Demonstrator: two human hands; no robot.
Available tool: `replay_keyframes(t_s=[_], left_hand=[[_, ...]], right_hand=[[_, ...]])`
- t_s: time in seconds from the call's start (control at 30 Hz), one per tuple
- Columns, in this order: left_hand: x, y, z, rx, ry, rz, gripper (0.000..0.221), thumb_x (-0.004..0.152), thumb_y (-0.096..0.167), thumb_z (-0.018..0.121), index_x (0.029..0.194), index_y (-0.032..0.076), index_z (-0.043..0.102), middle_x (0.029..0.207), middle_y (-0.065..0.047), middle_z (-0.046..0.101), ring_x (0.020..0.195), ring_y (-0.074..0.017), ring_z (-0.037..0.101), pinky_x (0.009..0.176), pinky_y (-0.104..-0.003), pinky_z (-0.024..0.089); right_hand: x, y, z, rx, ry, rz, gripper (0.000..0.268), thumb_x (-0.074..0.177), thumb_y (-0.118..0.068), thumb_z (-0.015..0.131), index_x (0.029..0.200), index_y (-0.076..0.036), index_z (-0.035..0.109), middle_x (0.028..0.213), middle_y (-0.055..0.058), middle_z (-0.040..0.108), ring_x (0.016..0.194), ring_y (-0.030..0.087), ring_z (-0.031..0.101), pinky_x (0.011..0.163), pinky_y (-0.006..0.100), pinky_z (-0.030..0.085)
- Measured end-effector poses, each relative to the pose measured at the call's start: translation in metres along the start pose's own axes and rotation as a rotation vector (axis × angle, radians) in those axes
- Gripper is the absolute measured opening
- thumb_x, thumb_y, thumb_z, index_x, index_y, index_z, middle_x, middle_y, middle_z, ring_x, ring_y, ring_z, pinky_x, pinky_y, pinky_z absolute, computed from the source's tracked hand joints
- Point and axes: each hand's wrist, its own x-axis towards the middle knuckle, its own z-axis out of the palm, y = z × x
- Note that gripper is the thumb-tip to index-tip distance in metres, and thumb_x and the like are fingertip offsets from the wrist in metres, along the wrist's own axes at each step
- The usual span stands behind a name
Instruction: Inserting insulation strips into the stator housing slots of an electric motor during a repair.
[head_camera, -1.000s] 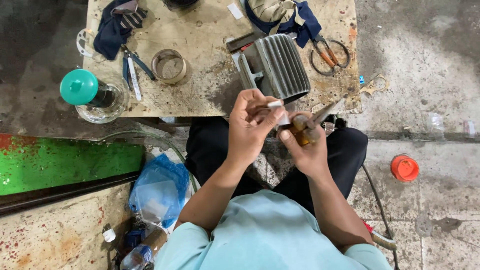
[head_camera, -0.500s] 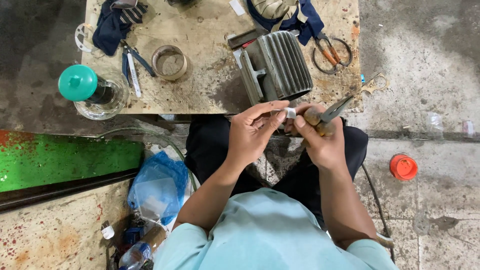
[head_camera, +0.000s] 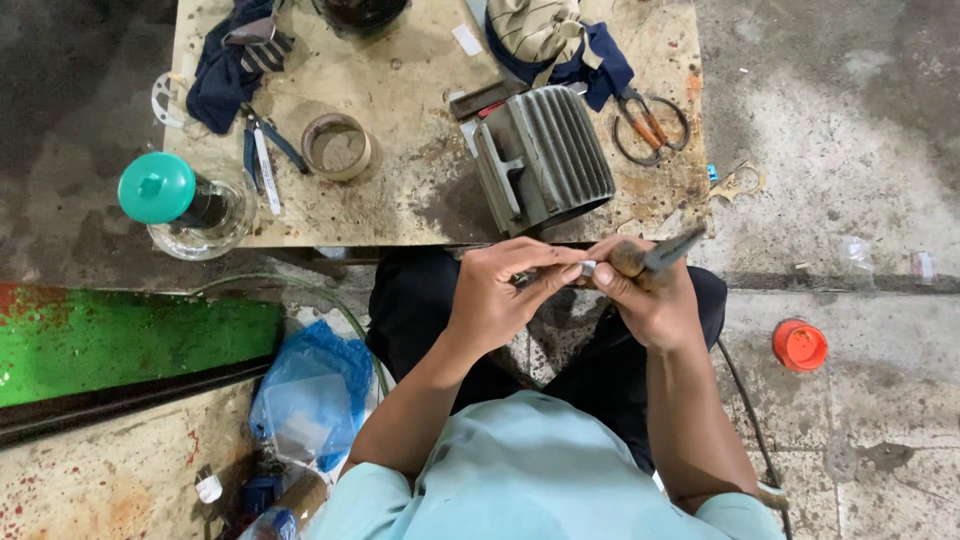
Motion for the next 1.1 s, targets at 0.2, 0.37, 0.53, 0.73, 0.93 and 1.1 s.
replay_keyframes(t_s=[0.2,0.37,0.53,0.73,0.93,1.1], left_hand=[[-0.003,-0.006,0.000,0.037,0.001,0.068,0.013,0.094,0.013,0.081,0.107,0.013,0.082,0.092,-0.011,0.081,0.087,-0.0303,0.081,0.072,-0.039,0.066],[-0.003,-0.009,0.007,0.086,0.025,0.095,0.012,0.090,0.008,0.082,0.102,0.012,0.083,0.090,-0.011,0.082,0.083,-0.0285,0.081,0.068,-0.037,0.066],[0.000,-0.002,0.012,0.129,0.001,0.112,0.013,0.098,0.005,0.073,0.108,0.007,0.082,0.092,-0.013,0.081,0.086,-0.0310,0.080,0.072,-0.040,0.067],[-0.001,-0.017,0.018,0.169,0.169,0.128,0.007,0.086,0.008,0.086,0.093,0.010,0.085,0.084,-0.008,0.082,0.076,-0.0253,0.081,0.066,-0.033,0.065],[-0.003,-0.014,0.029,0.175,0.250,0.212,0.008,0.096,0.003,0.074,0.097,0.003,0.082,0.087,-0.009,0.079,0.079,-0.0274,0.080,0.069,-0.037,0.066],[-0.012,-0.023,0.036,0.205,0.191,0.099,0.011,0.089,0.001,0.072,0.100,-0.002,0.070,0.098,-0.009,0.074,0.079,-0.0192,0.070,0.071,-0.030,0.059]], right_hand=[[-0.003,-0.031,0.000,-0.303,-0.002,-0.172,0.008,0.083,-0.003,0.084,0.087,-0.001,0.078,0.083,0.015,0.076,0.075,0.027,0.074,0.074,0.035,0.055],[-0.005,-0.052,0.016,-0.305,0.059,-0.238,0.011,0.082,0.008,0.080,0.085,0.000,0.074,0.070,0.011,0.067,0.067,0.022,0.066,0.071,0.035,0.054],[-0.003,-0.055,0.021,-0.452,0.134,-0.272,0.013,0.087,0.009,0.075,0.091,-0.003,0.075,0.073,0.010,0.072,0.070,0.030,0.073,0.069,0.040,0.057],[-0.005,-0.055,0.027,-0.458,0.079,-0.284,0.027,0.085,0.017,0.067,0.100,-0.004,0.074,0.087,0.016,0.075,0.085,0.043,0.074,0.080,0.051,0.058],[-0.012,-0.048,0.034,-0.341,0.178,-0.187,0.019,0.087,0.012,0.071,0.096,-0.004,0.075,0.088,0.013,0.078,0.089,0.025,0.076,0.084,0.043,0.057],[-0.015,-0.044,0.028,-0.485,0.122,-0.225,0.041,0.069,0.011,0.066,0.107,-0.006,0.068,0.096,0.006,0.071,0.075,0.017,0.066,0.068,0.029,0.053]])
